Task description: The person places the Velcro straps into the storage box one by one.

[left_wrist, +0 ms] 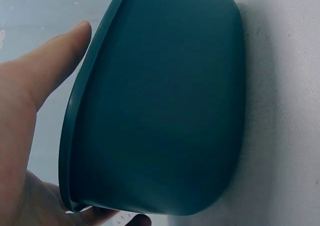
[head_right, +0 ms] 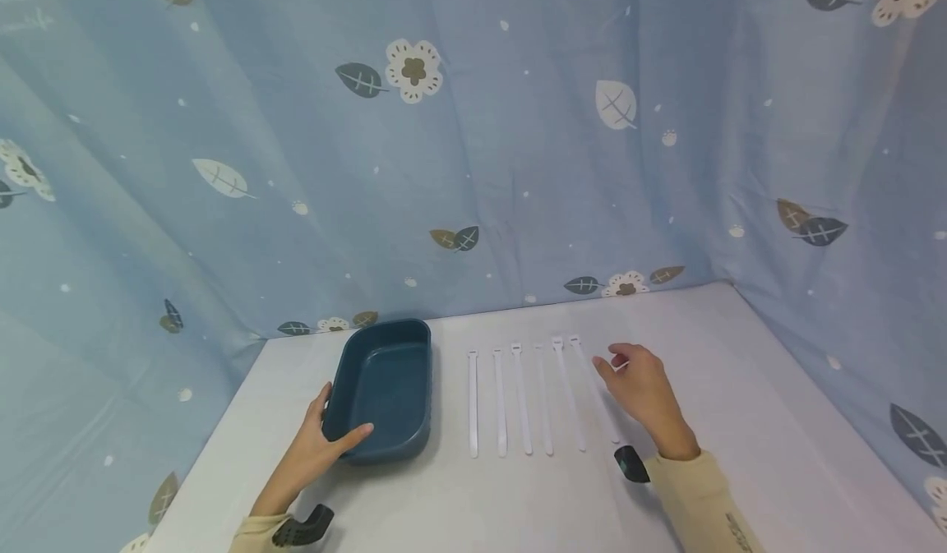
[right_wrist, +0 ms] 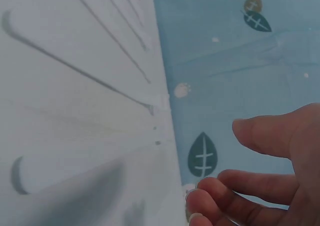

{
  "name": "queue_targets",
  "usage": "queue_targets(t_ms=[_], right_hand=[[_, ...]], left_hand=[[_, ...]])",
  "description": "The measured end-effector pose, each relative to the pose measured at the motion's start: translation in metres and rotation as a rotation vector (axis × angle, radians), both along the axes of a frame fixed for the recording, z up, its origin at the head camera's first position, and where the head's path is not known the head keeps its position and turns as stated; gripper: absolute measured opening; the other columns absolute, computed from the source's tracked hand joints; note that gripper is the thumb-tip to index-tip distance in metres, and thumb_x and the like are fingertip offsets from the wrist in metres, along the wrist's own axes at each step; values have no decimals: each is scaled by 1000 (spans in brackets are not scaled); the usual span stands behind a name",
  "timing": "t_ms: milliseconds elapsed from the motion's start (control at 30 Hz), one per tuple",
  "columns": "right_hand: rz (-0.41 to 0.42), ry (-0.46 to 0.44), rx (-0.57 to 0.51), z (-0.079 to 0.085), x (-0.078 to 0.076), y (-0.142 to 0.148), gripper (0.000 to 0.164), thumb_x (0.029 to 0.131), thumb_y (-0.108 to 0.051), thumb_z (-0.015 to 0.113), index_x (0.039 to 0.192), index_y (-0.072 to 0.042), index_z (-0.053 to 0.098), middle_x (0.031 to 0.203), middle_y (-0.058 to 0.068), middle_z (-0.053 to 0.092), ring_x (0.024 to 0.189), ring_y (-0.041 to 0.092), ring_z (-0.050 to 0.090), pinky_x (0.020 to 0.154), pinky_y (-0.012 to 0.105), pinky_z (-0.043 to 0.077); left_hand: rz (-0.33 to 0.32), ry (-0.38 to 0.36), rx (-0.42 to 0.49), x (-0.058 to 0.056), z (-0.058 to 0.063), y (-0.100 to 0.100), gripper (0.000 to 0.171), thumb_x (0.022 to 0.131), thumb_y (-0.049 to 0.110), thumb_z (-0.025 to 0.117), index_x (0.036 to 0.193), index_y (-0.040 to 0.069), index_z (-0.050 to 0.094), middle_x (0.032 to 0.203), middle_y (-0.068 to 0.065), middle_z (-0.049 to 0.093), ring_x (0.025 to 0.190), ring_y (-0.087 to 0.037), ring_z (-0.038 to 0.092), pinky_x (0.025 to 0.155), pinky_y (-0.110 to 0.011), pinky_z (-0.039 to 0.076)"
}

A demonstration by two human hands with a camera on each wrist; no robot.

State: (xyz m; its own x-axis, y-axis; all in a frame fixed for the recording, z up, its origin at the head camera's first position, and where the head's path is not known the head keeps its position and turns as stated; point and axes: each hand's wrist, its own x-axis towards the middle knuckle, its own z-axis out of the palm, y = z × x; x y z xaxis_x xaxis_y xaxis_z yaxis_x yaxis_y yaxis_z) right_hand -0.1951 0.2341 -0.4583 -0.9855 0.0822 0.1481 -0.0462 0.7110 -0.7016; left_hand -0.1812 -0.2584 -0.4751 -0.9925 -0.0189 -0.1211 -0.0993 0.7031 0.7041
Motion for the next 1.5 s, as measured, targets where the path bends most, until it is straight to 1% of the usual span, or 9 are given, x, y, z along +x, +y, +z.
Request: queue_targets(t_ms=[167, 267, 433, 667, 800, 1033, 1300, 1433, 1500], right_hand=[[-3, -39, 1, -7, -6, -1, 46, 99, -23, 67, 127, 14, 63, 105, 23, 70, 91, 31, 66, 64, 30, 51], [-1, -77, 4, -11, -8, -3, 46, 98, -23, 68, 125, 14, 64, 103, 23, 71, 88, 29, 66, 66, 33, 54], [5, -128, 12, -15, -9, -5, 44, 97, -22, 70, 120, 14, 66, 100, 22, 70, 84, 26, 63, 70, 36, 55], [21, -158, 34, -18, -8, -4, 40, 95, -19, 71, 117, 15, 68, 100, 22, 70, 87, 27, 64, 74, 41, 57], [22, -167, 36, -19, -7, -3, 39, 94, -18, 72, 116, 15, 68, 102, 23, 71, 88, 27, 65, 76, 44, 58], [18, -205, 33, -26, -6, -4, 40, 91, -14, 75, 116, 15, 66, 100, 22, 71, 85, 25, 63, 75, 42, 59], [-1, -202, 44, -28, -5, -9, 38, 87, -7, 76, 115, 17, 65, 87, 15, 64, 77, 22, 58, 66, 32, 51], [-17, -219, 56, -27, -5, -11, 38, 87, -4, 76, 115, 17, 64, 86, 15, 64, 75, 22, 59, 65, 33, 52], [-27, -220, 70, -26, -4, -11, 38, 86, -4, 75, 115, 18, 64, 87, 16, 66, 76, 22, 61, 66, 35, 55]], left_hand=[[-4, -3, 9, 1, -1, -6, 123, 85, 57, 78, 166, 6, 0, 172, -26, 5, 156, -55, 15, 121, -73, 25], [-15, -9, 7, 3, 0, -8, 125, 84, 54, 80, 166, 6, -2, 172, -28, 5, 155, -56, 15, 120, -74, 26], [-42, -24, 31, 6, 0, -11, 129, 83, 50, 83, 166, 5, -6, 172, -28, 1, 156, -56, 11, 121, -75, 24], [-117, -30, 65, 1, 1, -12, 135, 81, 45, 85, 166, 14, -15, 174, -24, -5, 157, -54, 9, 119, -77, 23], [-130, -40, 62, -1, -1, -11, 138, 79, 47, 87, 165, 17, -17, 174, -23, -7, 158, -53, 7, 119, -78, 22], [-130, -26, 79, -3, -4, -8, 137, 78, 44, 89, 166, 14, -12, 174, -22, -4, 158, -52, 7, 120, -77, 21], [-129, 30, 91, -9, -16, -3, 134, 77, 46, 89, 167, 13, -5, 175, -20, 3, 158, -51, 12, 121, -75, 22], [-118, 61, 119, -10, -22, -1, 131, 77, 45, 89, 168, 14, -1, 175, -19, 7, 158, -50, 14, 121, -75, 22], [-107, 74, 133, -9, -24, 1, 130, 77, 45, 89, 168, 16, 1, 174, -19, 9, 158, -51, 15, 121, -75, 23]])
